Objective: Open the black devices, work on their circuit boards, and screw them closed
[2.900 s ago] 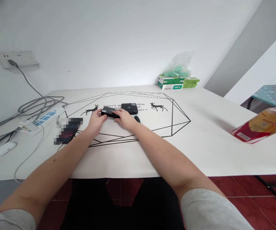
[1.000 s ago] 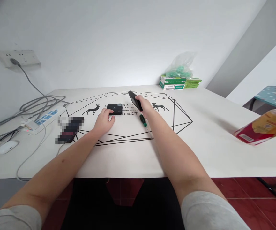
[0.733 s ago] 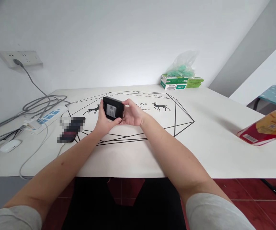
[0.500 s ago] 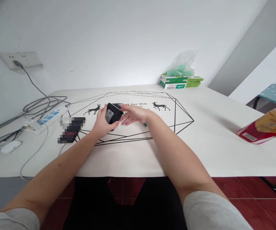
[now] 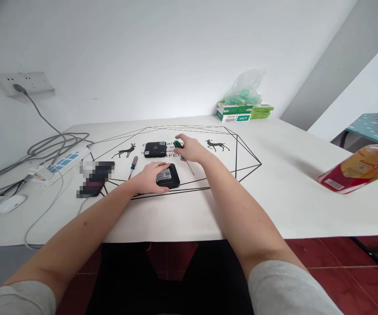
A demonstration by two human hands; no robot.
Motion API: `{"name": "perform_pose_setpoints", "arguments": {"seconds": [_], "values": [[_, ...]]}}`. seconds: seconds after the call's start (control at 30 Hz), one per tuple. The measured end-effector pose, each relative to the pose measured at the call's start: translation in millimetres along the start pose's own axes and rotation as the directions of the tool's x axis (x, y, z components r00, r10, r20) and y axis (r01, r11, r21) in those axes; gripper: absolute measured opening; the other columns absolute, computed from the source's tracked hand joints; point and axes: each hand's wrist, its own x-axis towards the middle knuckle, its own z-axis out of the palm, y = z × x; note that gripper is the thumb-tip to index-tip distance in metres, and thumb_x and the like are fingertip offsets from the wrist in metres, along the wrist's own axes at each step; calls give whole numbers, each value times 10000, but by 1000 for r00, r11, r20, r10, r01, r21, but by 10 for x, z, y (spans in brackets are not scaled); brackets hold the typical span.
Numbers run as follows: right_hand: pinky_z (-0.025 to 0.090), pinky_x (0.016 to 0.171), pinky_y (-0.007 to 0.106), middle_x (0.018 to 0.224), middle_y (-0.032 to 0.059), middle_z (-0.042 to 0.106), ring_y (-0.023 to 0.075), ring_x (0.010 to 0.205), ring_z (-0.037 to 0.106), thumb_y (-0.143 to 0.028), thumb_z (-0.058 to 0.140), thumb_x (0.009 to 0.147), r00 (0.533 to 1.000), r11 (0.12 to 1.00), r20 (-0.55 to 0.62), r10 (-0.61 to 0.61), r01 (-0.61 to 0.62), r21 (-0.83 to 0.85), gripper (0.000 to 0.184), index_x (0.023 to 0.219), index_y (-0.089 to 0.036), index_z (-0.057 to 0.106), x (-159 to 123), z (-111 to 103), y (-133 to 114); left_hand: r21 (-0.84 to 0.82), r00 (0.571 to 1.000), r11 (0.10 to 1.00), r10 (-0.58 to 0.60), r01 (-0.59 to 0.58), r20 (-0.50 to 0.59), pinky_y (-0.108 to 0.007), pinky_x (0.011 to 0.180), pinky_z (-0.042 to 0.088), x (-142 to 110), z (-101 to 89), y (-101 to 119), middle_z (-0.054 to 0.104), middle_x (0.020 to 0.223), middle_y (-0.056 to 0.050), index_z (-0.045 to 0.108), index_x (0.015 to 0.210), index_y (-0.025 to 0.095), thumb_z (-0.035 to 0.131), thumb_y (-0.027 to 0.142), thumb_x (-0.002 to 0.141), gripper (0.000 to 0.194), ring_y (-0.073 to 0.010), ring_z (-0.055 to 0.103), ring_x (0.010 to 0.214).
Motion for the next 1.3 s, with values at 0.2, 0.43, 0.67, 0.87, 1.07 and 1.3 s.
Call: {"name": "perform_pose_setpoints", "arguments": {"seconds": [0.2, 0.43, 0.67, 0.87, 1.07, 1.3], "values": [[592, 948, 477, 1081, 73, 761, 261, 892, 719, -360, 633, 981, 919, 954, -320, -231, 279, 113, 573, 1532, -255, 519, -114, 96, -233, -36, 998, 999, -34, 36, 51, -570, 1371, 233, 37, -56, -49, 378, 1807, -113, 520, 1686, 259, 844, 567, 768, 1022, -451, 301, 1667], [560, 945, 478, 1022, 79, 750, 294, 913, 705, -339, 594, 979, 913, 944, -265, -310, 330, 32, 542, 1497, -233, 476, -131, 213, -265, -57, 999, 998, 15, -13, 39, -578, 1383, 196, 49, -60, -119, 350, 1823, -85, 566, 1657, 285, 864, 542, 757, 982, -416, 247, 1700], [558, 946, 458, 1025, 74, 744, 289, 925, 715, -362, 584, 998, 898, 941, -308, -315, 338, 21, 542, 1506, -237, 444, -74, 232, -179, -111, 999, 993, 32, -31, 6, -555, 1373, 270, 47, -30, -201, 371, 1812, -105, 598, 1629, 274, 885, 530, 756, 954, -386, 254, 1701], [555, 935, 470, 1020, 68, 739, 300, 925, 714, -342, 589, 995, 904, 948, -301, -305, 319, -2, 520, 1488, -256, 448, -99, 230, -215, -116, 1000, 993, -12, 15, 25, -561, 1354, 329, 24, -67, -193, 347, 1826, -65, 582, 1635, 345, 895, 554, 771, 943, -389, 244, 1709], [552, 900, 436, 1063, 64, 736, 270, 902, 693, -351, 629, 973, 910, 955, -302, -283, 297, 0, 471, 1413, -258, 489, -107, 234, -222, -96, 999, 995, -32, 33, 7, -561, 1350, 347, 2, -72, -166, 354, 1823, -59, 588, 1627, 362, 892, 609, 781, 932, -397, 267, 1701], [573, 927, 413, 1229, 87, 666, 249, 1064, 638, -387, 697, 948, 841, 924, -439, -317, 377, 56, 266, 1168, -253, 629, -51, 275, -222, -108, 999, 993, -37, 41, 34, -561, 1372, 283, -8, -49, -152, 287, 1849, -63, 535, 1669, 340, 841, 667, 811, 968, -389, 184, 1722]]}}
